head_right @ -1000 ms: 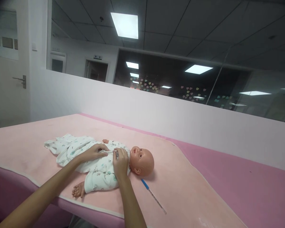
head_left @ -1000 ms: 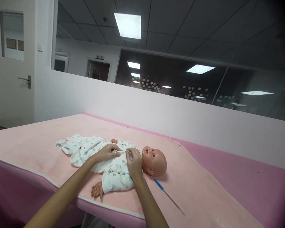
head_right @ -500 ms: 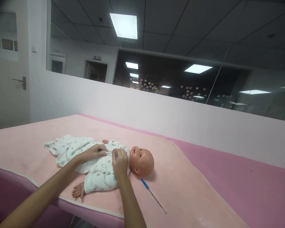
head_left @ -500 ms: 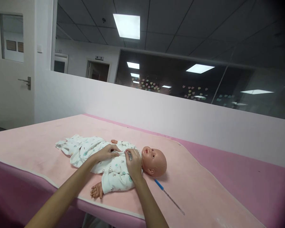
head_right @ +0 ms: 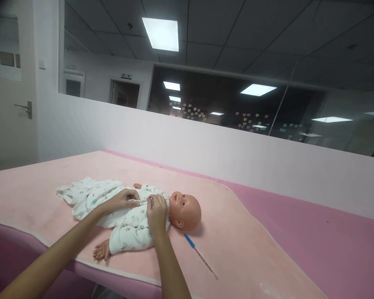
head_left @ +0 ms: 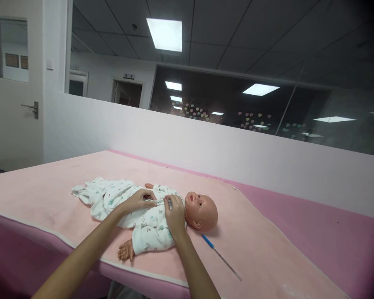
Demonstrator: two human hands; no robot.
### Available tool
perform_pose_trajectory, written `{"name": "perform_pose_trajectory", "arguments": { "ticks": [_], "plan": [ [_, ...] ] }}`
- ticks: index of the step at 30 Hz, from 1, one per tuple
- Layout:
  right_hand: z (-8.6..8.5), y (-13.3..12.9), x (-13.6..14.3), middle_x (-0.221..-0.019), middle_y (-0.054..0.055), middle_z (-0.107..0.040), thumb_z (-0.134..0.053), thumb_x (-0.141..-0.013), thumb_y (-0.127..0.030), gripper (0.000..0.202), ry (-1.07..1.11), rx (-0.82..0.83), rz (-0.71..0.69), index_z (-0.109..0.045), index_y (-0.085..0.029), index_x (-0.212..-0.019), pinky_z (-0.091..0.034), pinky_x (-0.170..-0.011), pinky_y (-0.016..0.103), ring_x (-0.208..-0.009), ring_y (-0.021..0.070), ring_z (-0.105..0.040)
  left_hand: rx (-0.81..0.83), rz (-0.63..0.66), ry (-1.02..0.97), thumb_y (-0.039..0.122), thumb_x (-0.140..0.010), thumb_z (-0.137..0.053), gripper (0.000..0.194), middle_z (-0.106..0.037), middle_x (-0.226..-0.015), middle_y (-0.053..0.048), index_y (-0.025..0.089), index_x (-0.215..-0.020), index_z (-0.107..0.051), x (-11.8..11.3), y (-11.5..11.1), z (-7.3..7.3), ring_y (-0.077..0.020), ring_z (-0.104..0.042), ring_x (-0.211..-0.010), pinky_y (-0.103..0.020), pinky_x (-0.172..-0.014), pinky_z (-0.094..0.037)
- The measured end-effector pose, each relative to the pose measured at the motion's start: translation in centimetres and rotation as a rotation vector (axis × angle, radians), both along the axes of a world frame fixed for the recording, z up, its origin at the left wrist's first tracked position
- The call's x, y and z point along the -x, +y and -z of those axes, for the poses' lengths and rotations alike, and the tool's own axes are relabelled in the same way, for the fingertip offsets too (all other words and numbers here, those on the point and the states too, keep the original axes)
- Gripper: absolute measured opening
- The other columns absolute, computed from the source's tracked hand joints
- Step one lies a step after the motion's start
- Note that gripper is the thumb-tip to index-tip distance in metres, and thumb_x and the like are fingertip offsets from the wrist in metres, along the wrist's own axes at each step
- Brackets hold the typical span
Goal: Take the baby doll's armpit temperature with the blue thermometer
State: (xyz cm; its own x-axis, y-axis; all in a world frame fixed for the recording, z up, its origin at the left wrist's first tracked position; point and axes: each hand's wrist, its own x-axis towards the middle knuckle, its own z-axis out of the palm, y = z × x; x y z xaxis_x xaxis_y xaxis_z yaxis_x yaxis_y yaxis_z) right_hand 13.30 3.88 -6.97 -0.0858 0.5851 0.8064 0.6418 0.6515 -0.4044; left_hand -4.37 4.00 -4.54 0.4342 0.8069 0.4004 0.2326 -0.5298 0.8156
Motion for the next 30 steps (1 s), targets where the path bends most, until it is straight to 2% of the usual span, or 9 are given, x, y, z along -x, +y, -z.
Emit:
{"name": "perform_pose_trajectory", "arguments": {
  "ticks": [9,12,16,23,27,30],
  "plan": [
    [-0.4,-0.7,0.1,-0.079,0.002,-0.058,-0.048,-0.081,-0.018,0.010,-0.033,-0.043,0.010,-0.058,-0.019,-0.078,-0.036,-0.072,0.028,-0.079,0.0158,-0.049,-0.051,-0.034,0.062,0.034,-0.072,-0.064,0.018,-0.055,-0.074,0.001,0.017,-0.077,-0.061,-0.1,0.0,-0.2,-0.0120,-0.045,-0.068,-0.023,-0.062,-0.035],
    [-0.6,-1.1,0.2,-0.083,0.002,-0.058,-0.054,-0.077,-0.021,0.007,-0.106,-0.050,-0.007,-0.059,-0.020,-0.082,-0.035,-0.075,0.029,-0.082,0.0160,-0.047,-0.072,0.021,0.061,0.036,-0.077,-0.058,0.020,-0.053,-0.076,0.001,0.016,-0.077,-0.060,0.0,0.1,-0.4,-0.0107,-0.042,-0.066,-0.023,-0.062,-0.034],
    [-0.6,-1.1,0.3,-0.088,0.001,-0.058,-0.056,-0.076,-0.023,0.007,-0.145,-0.042,-0.041,-0.059,-0.022,-0.082,-0.034,-0.078,0.030,-0.086,0.0162,-0.046,-0.034,0.091,0.038,0.039,-0.081,-0.052,0.025,-0.053,-0.081,-0.001,0.016,-0.077,-0.059,0.1,0.2,-0.3,-0.0124,-0.044,-0.072,-0.024,-0.067,-0.035],
    [-0.3,-0.7,0.4,-0.078,0.000,-0.057,-0.058,-0.075,-0.022,0.004,-0.174,0.002,-0.030,-0.055,-0.020,-0.074,-0.032,-0.075,0.028,-0.081,0.0154,-0.046,-0.039,-0.018,0.053,0.045,-0.080,-0.052,0.031,-0.053,-0.074,-0.001,0.016,-0.086,-0.061,0.0,0.1,0.0,-0.0133,-0.046,-0.068,-0.024,-0.061,-0.036],
    [-0.3,-0.6,0.4,-0.076,0.000,-0.057,-0.053,-0.079,-0.023,0.008,-0.184,0.005,0.012,-0.053,-0.019,-0.072,-0.031,-0.072,0.027,-0.078,0.0145,-0.046,-0.078,-0.006,0.038,0.044,-0.080,-0.052,0.031,-0.061,-0.090,-0.005,0.016,-0.082,-0.065,0.4,0.3,0.0,-0.0177,-0.053,-0.083,-0.027,-0.074,-0.041],
    [-0.2,-0.6,0.3,-0.076,0.000,-0.057,-0.049,-0.082,-0.024,0.013,-0.178,0.012,0.034,-0.052,-0.019,-0.071,-0.031,-0.071,0.027,-0.077,0.0142,-0.047,-0.004,-0.038,0.028,0.041,-0.078,-0.056,0.027,-0.063,-0.102,-0.006,0.018,-0.085,-0.068,1.8,0.2,-0.3,-0.0210,-0.053,-0.097,-0.030,-0.084,-0.040]
  ]
}}
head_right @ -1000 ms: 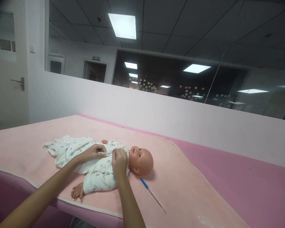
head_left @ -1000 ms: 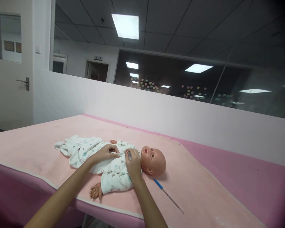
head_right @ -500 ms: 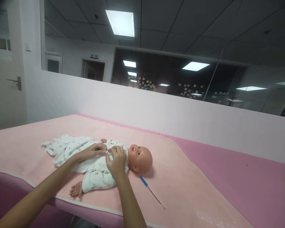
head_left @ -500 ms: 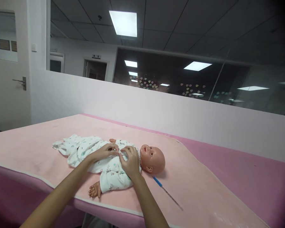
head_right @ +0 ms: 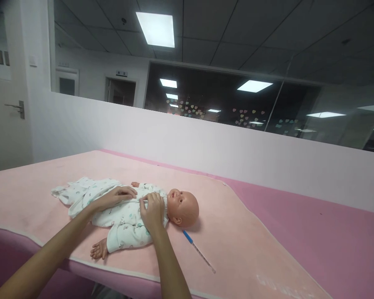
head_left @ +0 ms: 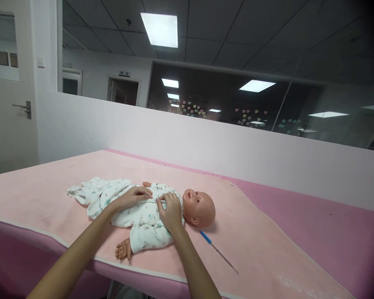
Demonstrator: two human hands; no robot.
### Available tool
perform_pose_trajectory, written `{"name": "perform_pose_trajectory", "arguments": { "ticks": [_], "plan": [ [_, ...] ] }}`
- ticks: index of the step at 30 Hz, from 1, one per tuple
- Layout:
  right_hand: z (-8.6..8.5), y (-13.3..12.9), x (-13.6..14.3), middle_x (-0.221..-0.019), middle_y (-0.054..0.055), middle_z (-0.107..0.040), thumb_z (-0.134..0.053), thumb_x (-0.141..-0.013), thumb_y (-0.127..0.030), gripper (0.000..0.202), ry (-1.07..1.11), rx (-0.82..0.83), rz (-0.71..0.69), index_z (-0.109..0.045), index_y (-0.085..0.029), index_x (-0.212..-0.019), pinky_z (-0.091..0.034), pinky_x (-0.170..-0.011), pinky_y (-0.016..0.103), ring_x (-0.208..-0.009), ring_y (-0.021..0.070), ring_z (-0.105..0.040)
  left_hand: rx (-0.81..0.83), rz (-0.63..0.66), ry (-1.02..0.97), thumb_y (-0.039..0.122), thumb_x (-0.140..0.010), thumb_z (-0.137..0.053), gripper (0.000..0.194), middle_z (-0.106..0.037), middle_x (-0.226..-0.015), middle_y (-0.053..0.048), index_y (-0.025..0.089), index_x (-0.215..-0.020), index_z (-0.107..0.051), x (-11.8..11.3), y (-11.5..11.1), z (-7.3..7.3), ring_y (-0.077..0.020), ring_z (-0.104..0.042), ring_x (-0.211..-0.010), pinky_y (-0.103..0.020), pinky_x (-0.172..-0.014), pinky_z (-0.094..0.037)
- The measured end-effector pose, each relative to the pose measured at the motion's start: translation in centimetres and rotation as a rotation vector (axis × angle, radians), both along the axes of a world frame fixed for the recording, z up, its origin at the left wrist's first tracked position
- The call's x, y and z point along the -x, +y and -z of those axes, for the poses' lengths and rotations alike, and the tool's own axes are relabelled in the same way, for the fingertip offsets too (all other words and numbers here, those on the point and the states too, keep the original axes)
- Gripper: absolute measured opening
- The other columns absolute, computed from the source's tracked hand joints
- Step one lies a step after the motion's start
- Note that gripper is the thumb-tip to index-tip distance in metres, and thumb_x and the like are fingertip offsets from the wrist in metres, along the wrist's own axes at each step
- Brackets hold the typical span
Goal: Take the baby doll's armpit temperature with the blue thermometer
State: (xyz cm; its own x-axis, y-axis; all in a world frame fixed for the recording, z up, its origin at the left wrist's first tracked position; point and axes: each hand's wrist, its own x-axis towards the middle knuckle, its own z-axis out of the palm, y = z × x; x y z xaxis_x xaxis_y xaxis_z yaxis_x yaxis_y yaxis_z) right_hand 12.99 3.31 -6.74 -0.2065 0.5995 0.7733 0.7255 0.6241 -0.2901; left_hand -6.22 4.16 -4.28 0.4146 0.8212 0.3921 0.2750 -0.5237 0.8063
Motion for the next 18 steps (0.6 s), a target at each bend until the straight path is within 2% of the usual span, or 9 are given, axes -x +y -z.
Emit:
{"name": "perform_pose_trajectory", "arguments": {
  "ticks": [4,7,13,18],
  "plan": [
    [-0.2,-0.2,-0.1,-0.075,0.001,-0.056,-0.048,-0.082,-0.022,0.013,-0.018,-0.008,0.034,-0.051,-0.019,-0.070,-0.030,-0.070,0.027,-0.077,0.0143,-0.047,0.124,-0.070,-0.024,0.043,-0.076,-0.056,0.029,-0.064,-0.106,-0.007,0.019,-0.086,-0.070,2.4,-0.4,0.2,-0.0234,-0.053,-0.104,-0.032,-0.088,-0.041],
    [-0.8,-0.5,0.2,-0.073,0.001,-0.056,-0.047,-0.082,-0.021,0.012,-0.099,-0.053,0.046,-0.051,-0.018,-0.071,-0.029,-0.072,0.028,-0.075,0.0146,-0.046,0.112,-0.083,-0.032,0.043,-0.075,-0.058,0.030,-0.064,-0.107,-0.008,0.018,-0.085,-0.069,3.3,-0.8,0.8,-0.0231,-0.055,-0.101,-0.033,-0.086,-0.043],
    [-1.5,-0.1,2.2,-0.082,0.003,-0.057,-0.054,-0.080,-0.031,0.012,-0.302,-0.105,-0.079,-0.056,-0.019,-0.080,-0.031,-0.079,0.032,-0.083,0.0173,-0.048,0.044,0.009,-0.046,0.034,-0.065,-0.071,0.033,-0.058,-0.117,-0.007,0.021,-0.096,-0.068,3.2,-1.0,1.4,-0.0223,-0.052,-0.107,-0.033,-0.093,-0.042],
    [-1.1,0.4,3.1,-0.079,0.001,-0.058,-0.052,-0.082,-0.026,0.009,-0.242,-0.062,-0.113,-0.057,-0.020,-0.076,-0.032,-0.078,0.030,-0.080,0.0155,-0.049,0.033,-0.023,-0.038,0.033,-0.066,-0.071,0.029,-0.057,-0.114,-0.007,0.022,-0.093,-0.069,2.9,-1.5,1.1,-0.0221,-0.053,-0.105,-0.032,-0.089,-0.044]
  ]
}}
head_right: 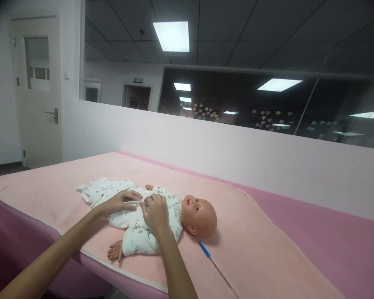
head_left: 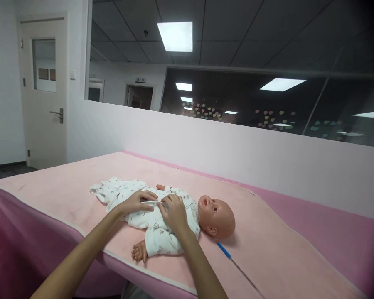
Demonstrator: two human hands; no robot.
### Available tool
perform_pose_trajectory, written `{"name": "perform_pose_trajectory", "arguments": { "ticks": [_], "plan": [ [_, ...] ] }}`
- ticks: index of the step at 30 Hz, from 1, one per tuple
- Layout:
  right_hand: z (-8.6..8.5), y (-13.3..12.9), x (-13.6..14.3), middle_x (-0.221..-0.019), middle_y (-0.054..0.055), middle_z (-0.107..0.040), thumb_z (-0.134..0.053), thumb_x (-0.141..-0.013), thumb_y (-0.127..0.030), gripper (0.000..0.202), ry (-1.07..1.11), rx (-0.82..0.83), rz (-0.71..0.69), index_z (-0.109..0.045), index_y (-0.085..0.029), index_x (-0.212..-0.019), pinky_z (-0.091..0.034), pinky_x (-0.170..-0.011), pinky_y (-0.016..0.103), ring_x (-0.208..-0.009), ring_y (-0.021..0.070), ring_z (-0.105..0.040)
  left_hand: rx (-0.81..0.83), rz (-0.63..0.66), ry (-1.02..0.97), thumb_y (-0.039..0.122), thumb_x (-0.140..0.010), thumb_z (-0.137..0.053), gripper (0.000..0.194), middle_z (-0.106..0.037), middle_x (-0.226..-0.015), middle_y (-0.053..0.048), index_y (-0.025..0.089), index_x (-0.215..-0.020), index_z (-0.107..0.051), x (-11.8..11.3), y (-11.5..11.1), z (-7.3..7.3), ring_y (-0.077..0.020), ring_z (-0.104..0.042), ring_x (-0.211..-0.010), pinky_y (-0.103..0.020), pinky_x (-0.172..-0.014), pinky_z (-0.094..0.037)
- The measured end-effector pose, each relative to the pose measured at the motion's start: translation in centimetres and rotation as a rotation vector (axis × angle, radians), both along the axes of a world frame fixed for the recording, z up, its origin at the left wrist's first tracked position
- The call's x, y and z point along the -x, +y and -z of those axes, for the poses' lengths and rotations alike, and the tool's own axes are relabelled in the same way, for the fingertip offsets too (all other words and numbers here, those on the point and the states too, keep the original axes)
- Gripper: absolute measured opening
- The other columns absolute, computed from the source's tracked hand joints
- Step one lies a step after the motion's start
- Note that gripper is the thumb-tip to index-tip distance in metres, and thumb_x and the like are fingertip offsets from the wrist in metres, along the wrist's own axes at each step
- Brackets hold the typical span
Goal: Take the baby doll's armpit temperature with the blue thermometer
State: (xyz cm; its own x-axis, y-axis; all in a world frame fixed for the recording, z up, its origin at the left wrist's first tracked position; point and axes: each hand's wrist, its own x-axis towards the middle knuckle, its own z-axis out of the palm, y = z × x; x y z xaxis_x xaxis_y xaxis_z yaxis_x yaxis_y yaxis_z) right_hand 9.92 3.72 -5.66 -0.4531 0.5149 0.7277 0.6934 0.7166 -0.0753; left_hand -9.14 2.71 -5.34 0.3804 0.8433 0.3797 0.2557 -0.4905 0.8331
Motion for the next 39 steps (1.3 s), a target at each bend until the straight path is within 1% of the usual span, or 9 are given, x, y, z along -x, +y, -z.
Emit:
{"name": "perform_pose_trajectory", "arguments": {
  "ticks": [3,9,16,21,24,28,31,35,39],
  "plan": [
    [0.26,-0.07,-0.20,-0.075,0.001,-0.058,-0.052,-0.083,-0.026,0.013,0.060,0.015,-0.003,-0.057,-0.020,-0.072,-0.033,-0.075,0.029,-0.077,0.0149,-0.050,0.005,-0.042,0.024,0.034,-0.067,-0.070,0.027,-0.058,-0.112,-0.007,0.022,-0.091,-0.070,-0.32,-0.28,-0.27,-0.0224,-0.053,-0.105,-0.032,-0.087,-0.045],
    [0.55,-0.21,-0.16,-0.074,0.001,-0.058,-0.050,-0.084,-0.026,0.015,0.080,-0.008,0.023,-0.057,-0.020,-0.072,-0.033,-0.074,0.028,-0.076,0.0144,-0.050,0.004,-0.043,0.029,0.037,-0.068,-0.068,0.026,-0.057,-0.113,-0.008,0.021,-0.088,-0.071,-0.46,-0.09,-0.09,-0.0220,-0.054,-0.102,-0.029,-0.081,-0.048],
    [0.78,-0.20,-0.07,-0.069,0.001,-0.058,-0.048,-0.086,-0.029,0.018,0.114,-0.021,0.080,-0.054,-0.019,-0.072,-0.033,-0.069,0.027,-0.070,0.0151,-0.049,0.007,-0.057,-0.009,0.037,-0.066,-0.070,0.028,-0.060,-0.110,-0.007,0.020,-0.088,-0.071,-0.36,0.25,0.26,-0.0217,-0.056,-0.099,-0.032,-0.085,-0.047],
    [0.90,-0.15,-0.11,-0.067,0.001,-0.058,-0.047,-0.086,-0.033,0.020,0.123,-0.029,0.129,-0.053,-0.019,-0.073,-0.032,-0.064,0.026,-0.067,0.0158,-0.050,0.002,-0.043,-0.012,0.035,-0.069,-0.068,0.026,-0.061,-0.109,-0.008,0.019,-0.089,-0.070,-0.40,0.11,0.17,-0.0219,-0.056,-0.100,-0.031,-0.084,-0.046],
    [0.98,-0.04,-0.08,-0.065,0.001,-0.058,-0.047,-0.086,-0.033,0.020,0.118,-0.041,0.142,-0.053,-0.020,-0.071,-0.031,-0.063,0.026,-0.066,0.0160,-0.050,0.015,-0.064,-0.006,0.036,-0.068,-0.068,0.026,-0.061,-0.109,-0.008,0.019,-0.087,-0.071,-0.44,0.05,0.12,-0.0226,-0.056,-0.099,-0.030,-0.082,-0.047],
    [1.01,0.05,-0.03,-0.065,0.001,-0.058,-0.049,-0.085,-0.030,0.019,0.132,-0.050,0.116,-0.051,-0.020,-0.069,-0.032,-0.064,0.026,-0.065,0.0149,-0.050,-0.005,-0.059,0.023,0.035,-0.068,-0.067,0.023,-0.066,-0.099,-0.006,0.018,-0.083,-0.071,-0.51,-0.05,-0.04,-0.0222,-0.058,-0.094,-0.031,-0.082,-0.046],
    [1.03,0.08,0.00,-0.066,0.001,-0.057,-0.051,-0.083,-0.029,0.017,0.144,-0.046,0.126,-0.051,-0.020,-0.069,-0.032,-0.063,0.026,-0.066,0.0153,-0.050,-0.015,-0.060,0.037,0.035,-0.068,-0.067,0.022,-0.068,-0.092,-0.005,0.018,-0.082,-0.071,-0.53,-0.09,-0.08,-0.0214,-0.059,-0.090,-0.030,-0.080,-0.046],
    [1.03,0.12,0.11,-0.065,0.001,-0.057,-0.053,-0.082,-0.029,0.017,0.137,-0.029,0.153,-0.051,-0.020,-0.068,-0.031,-0.062,0.026,-0.065,0.0158,-0.050,-0.003,-0.109,0.000,0.033,-0.064,-0.070,0.021,-0.068,-0.088,-0.005,0.018,-0.079,-0.072,-0.50,0.14,0.25,-0.0211,-0.059,-0.087,-0.029,-0.077,-0.046],
    [0.92,0.08,0.16,-0.067,0.001,-0.058,-0.054,-0.082,-0.030,0.017,0.134,0.001,0.154,-0.051,-0.020,-0.069,-0.032,-0.063,0.027,-0.067,0.0158,-0.050,0.002,-0.090,-0.033,0.031,-0.062,-0.072,0.018,-0.068,-0.085,-0.006,0.017,-0.073,-0.072,-0.47,0.42,0.54,-0.0208,-0.060,-0.085,-0.030,-0.076,-0.047]
  ]
}}
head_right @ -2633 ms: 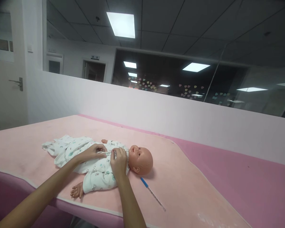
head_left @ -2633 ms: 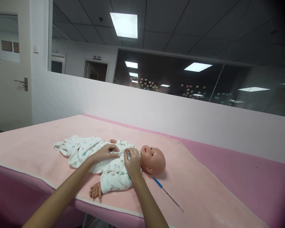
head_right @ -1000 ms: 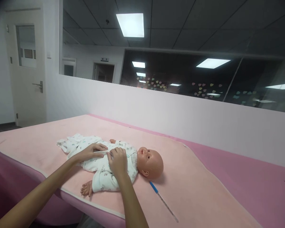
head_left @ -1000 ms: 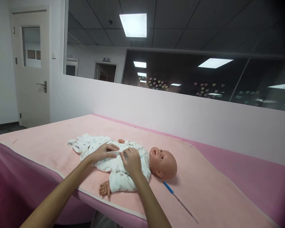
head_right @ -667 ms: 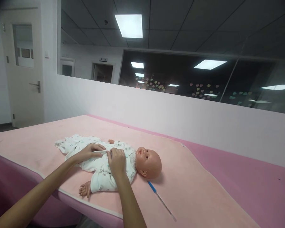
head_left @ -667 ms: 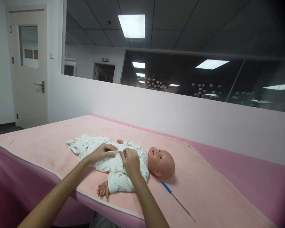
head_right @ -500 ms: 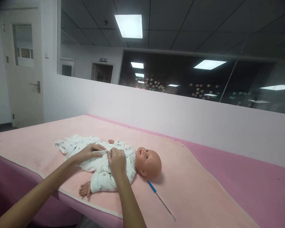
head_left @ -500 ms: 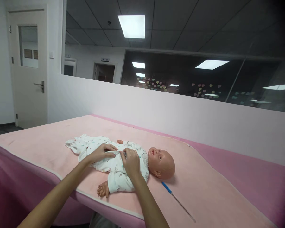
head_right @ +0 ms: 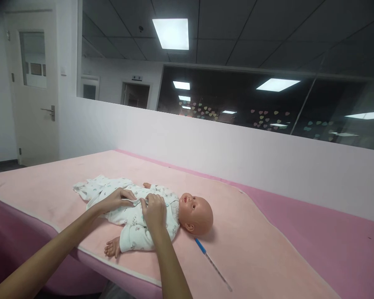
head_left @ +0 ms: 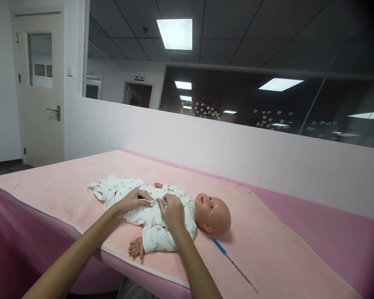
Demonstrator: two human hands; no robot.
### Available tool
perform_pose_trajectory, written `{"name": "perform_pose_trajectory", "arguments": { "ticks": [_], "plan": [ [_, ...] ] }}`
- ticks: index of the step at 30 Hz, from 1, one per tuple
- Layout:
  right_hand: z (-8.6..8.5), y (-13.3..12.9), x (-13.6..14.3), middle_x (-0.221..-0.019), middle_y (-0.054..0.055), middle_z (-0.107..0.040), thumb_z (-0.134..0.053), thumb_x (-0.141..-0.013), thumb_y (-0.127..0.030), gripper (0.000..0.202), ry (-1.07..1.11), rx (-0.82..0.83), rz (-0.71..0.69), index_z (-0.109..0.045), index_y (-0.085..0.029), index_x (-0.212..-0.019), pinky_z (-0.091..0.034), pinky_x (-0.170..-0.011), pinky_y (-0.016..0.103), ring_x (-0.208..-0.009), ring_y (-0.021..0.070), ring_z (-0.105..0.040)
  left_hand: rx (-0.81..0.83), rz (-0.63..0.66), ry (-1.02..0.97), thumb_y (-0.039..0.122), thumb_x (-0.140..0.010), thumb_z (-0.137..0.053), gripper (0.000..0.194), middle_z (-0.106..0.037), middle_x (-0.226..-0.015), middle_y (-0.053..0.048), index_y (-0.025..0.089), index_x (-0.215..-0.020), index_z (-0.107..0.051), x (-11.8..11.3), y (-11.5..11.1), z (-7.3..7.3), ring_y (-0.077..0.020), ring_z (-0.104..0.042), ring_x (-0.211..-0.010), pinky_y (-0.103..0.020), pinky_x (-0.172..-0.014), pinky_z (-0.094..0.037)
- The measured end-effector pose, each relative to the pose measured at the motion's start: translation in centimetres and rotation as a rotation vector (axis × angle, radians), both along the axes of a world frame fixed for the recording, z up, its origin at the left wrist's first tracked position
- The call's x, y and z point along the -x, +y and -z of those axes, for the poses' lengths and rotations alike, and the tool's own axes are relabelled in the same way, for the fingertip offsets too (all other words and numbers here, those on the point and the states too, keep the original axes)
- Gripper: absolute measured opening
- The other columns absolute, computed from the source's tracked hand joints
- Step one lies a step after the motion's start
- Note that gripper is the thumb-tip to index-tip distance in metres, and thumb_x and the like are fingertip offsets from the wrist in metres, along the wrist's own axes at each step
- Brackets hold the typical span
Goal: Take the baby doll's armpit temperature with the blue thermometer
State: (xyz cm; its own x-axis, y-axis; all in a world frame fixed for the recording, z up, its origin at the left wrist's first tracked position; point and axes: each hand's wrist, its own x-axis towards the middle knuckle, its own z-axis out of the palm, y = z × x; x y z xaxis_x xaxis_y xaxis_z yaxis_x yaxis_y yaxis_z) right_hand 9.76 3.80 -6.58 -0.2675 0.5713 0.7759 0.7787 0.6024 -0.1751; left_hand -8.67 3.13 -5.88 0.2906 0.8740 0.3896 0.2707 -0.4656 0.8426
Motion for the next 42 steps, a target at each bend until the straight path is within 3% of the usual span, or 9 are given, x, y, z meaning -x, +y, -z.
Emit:
{"name": "perform_pose_trajectory", "arguments": {
  "ticks": [10,21,27,35,42],
  "plan": [
    [-0.4,-0.4,-0.3,-0.080,0.002,-0.061,-0.056,-0.079,-0.040,0.020,0.040,0.051,-0.116,-0.056,-0.020,-0.082,-0.035,-0.072,0.028,-0.079,0.0167,-0.053,-0.042,0.049,0.038,0.031,-0.075,-0.058,0.019,-0.066,-0.085,-0.003,0.017,-0.083,-0.068,0.1,-0.7,-0.7,-0.0176,-0.057,-0.083,-0.025,-0.075,-0.042],
    [-0.2,-0.3,-0.1,-0.084,0.000,-0.062,-0.064,-0.072,-0.038,0.021,0.050,0.097,-0.107,-0.058,-0.021,-0.084,-0.035,-0.077,0.028,-0.084,0.0170,-0.054,-0.063,0.010,0.126,0.027,-0.076,-0.052,0.016,-0.062,-0.083,-0.001,0.017,-0.080,-0.064,0.0,-0.6,-0.6,-0.0165,-0.053,-0.081,-0.024,-0.074,-0.039],
    [-0.2,-0.1,-0.1,-0.082,0.000,-0.062,-0.063,-0.073,-0.037,0.019,0.017,0.070,-0.102,-0.058,-0.021,-0.083,-0.034,-0.076,0.028,-0.083,0.0162,-0.053,-0.072,0.002,0.152,0.034,-0.079,-0.049,0.020,-0.058,-0.083,-0.001,0.018,-0.082,-0.060,-0.2,-0.8,-0.7,-0.0163,-0.051,-0.081,-0.024,-0.073,-0.039],
    [-0.2,-0.4,-0.1,-0.080,-0.001,-0.061,-0.067,-0.071,-0.037,0.020,0.005,0.085,-0.101,-0.059,-0.021,-0.080,-0.034,-0.076,0.027,-0.082,0.0160,-0.052,-0.035,0.012,0.038,0.031,-0.075,-0.054,0.015,-0.058,-0.080,-0.002,0.017,-0.083,-0.057,-0.8,-1.0,-0.8,-0.0167,-0.054,-0.080,-0.026,-0.074,-0.042],
    [-0.2,-0.3,-0.1,-0.077,-0.002,-0.061,-0.065,-0.073,-0.033,0.014,0.018,0.086,-0.077,-0.059,-0.021,-0.077,-0.033,-0.075,0.028,-0.080,0.0156,-0.052,-0.082,0.009,0.094,0.030,-0.079,-0.049,0.020,-0.064,-0.084,-0.002,0.018,-0.080,-0.066,-0.3,-0.3,-0.3,-0.0174,-0.056,-0.082,-0.027,-0.075,-0.041]
  ]
}}
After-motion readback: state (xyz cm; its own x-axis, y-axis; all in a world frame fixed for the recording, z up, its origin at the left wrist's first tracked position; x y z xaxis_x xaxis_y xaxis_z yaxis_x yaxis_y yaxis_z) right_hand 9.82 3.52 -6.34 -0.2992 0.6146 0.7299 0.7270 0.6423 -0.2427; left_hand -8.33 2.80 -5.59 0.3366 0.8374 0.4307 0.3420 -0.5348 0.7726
